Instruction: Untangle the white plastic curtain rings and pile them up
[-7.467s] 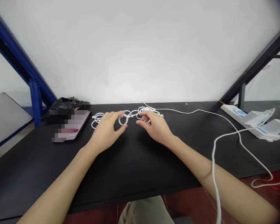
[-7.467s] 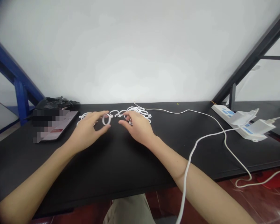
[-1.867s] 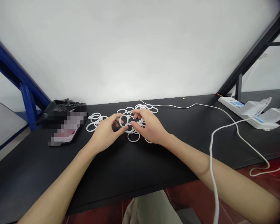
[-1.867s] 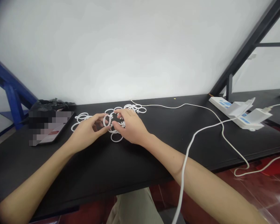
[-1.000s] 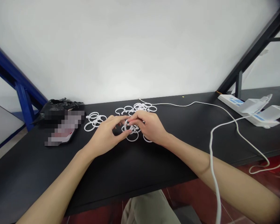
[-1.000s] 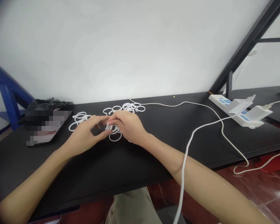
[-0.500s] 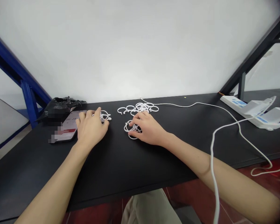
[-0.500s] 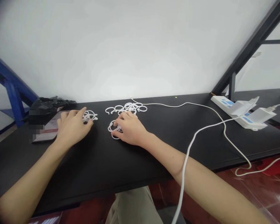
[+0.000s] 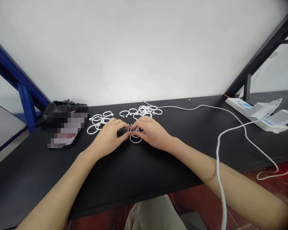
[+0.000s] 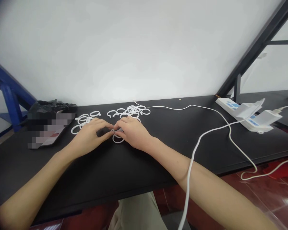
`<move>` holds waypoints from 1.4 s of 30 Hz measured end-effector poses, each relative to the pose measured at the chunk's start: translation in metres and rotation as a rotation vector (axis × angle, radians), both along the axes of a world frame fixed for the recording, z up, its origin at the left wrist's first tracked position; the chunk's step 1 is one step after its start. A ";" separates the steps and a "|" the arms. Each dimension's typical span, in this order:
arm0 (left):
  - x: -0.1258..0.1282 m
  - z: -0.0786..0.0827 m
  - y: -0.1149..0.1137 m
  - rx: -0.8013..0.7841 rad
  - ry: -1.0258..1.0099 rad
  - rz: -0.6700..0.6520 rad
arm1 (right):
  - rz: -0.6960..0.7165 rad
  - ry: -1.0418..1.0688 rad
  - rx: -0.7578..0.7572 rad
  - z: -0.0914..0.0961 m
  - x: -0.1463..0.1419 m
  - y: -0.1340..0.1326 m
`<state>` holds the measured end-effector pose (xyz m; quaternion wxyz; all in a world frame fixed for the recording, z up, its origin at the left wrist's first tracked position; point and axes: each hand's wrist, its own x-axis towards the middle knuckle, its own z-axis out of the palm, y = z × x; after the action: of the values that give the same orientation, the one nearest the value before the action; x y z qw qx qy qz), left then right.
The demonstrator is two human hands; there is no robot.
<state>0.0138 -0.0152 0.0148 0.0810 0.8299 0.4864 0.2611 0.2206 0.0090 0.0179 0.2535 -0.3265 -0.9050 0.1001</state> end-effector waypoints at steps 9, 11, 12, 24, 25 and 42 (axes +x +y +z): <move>-0.004 -0.002 0.003 0.070 0.012 0.018 | -0.012 0.044 -0.019 -0.002 0.000 0.000; -0.004 0.000 0.002 0.100 -0.012 0.041 | -0.019 0.044 -0.004 -0.002 0.001 0.000; -0.003 0.002 0.002 0.107 -0.025 0.055 | -0.024 0.046 0.003 -0.002 0.001 0.001; -0.002 0.011 -0.002 -0.085 -0.491 0.335 | -0.128 0.034 0.030 -0.001 0.000 0.000; -0.002 0.012 -0.001 -0.107 -0.541 0.323 | -0.121 0.065 0.040 0.000 0.000 0.000; 0.004 0.014 -0.007 -0.191 -0.447 0.134 | -0.128 0.097 0.088 0.002 0.000 0.002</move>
<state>0.0182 -0.0225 0.0289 0.2470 0.7060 0.5328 0.3959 0.2205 0.0115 0.0199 0.3172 -0.3670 -0.8725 0.0595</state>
